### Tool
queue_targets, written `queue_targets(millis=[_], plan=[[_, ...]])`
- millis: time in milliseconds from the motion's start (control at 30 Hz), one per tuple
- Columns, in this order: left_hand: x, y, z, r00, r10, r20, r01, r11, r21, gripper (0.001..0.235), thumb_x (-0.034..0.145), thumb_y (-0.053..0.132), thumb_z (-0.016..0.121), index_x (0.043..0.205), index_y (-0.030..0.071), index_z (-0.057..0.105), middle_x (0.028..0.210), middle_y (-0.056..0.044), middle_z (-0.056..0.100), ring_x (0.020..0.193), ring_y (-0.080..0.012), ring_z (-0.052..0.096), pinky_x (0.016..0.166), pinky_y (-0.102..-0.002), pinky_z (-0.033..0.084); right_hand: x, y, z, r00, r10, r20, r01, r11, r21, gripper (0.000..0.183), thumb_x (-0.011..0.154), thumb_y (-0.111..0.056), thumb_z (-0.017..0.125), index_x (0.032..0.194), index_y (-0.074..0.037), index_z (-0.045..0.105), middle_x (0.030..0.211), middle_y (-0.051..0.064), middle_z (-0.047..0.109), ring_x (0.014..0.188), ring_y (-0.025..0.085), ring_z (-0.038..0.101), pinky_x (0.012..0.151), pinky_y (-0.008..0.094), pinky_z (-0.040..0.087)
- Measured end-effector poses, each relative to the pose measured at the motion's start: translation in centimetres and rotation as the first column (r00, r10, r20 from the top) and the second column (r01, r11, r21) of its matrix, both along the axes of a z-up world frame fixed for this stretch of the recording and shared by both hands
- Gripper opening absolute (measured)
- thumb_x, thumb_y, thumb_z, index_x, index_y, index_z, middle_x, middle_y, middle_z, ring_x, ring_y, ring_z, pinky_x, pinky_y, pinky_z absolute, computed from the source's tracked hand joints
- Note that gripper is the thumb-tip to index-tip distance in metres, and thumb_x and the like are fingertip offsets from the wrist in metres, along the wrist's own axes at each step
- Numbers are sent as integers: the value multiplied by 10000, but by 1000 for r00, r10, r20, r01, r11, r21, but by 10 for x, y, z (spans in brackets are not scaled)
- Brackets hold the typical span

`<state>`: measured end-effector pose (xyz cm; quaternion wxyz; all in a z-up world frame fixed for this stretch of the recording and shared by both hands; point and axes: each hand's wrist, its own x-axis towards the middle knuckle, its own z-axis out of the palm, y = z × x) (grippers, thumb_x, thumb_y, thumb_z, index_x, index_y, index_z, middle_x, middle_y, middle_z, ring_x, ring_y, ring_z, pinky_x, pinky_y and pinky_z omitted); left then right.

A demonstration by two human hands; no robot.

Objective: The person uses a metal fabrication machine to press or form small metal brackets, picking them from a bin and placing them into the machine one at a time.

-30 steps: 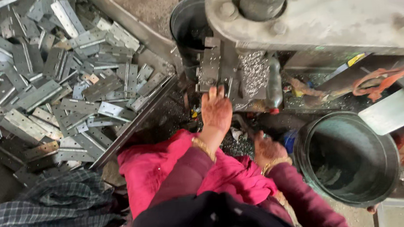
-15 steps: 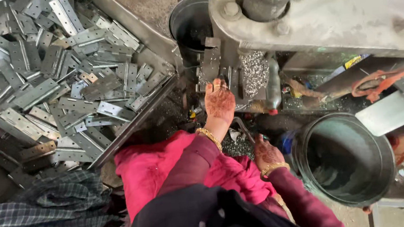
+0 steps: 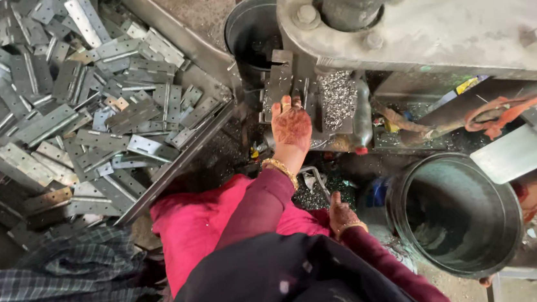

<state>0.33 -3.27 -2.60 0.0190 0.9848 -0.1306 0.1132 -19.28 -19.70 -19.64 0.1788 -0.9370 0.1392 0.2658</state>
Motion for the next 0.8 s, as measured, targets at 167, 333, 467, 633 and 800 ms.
queue_targets(millis=[167,333,467,633,800], plan=[[11,0,26,989,-52,-139,69,991,117,218,949,194,584,1038,149,778,1259,-65,654,1319,-265,465,1048,-434,358,7,-8,27,1000,-21,5,21,1000,10,366,1054,-297,414,1355,-100,346,1184,315,638,1088,541,642,938,614,505],[3,-4,45,964,-17,-267,75,975,209,229,945,242,596,1038,157,788,1407,-32,575,1375,-237,416,1046,-404,354,6,-2,7,987,109,116,-119,990,79,550,936,-236,494,1424,-77,299,1206,360,596,1102,551,619,925,623,500],[4,5,21,989,-1,-146,27,984,175,323,920,255,570,1160,136,750,1410,-53,542,1285,-244,439,988,-415,369,4,-4,6,998,-18,-60,19,1000,13,394,1001,-167,380,1391,-113,377,1224,336,599,1109,521,623,925,626,490],[27,-17,18,986,41,-160,-16,988,156,315,932,230,548,1184,142,713,1336,-56,568,1228,-246,474,972,-428,383,15,-16,15,989,143,37,-139,987,-79,536,1029,-207,362,1509,15,272,1145,325,665,1006,493,699,857,556,579],[22,-15,21,992,85,-89,-78,994,82,246,939,225,540,1119,148,689,1241,-64,609,1167,-266,517,939,-455,405,14,-10,-16,1000,27,12,-28,996,80,550,997,-190,379,1511,-12,298,1173,318,655,1041,490,682,890,557,561]])
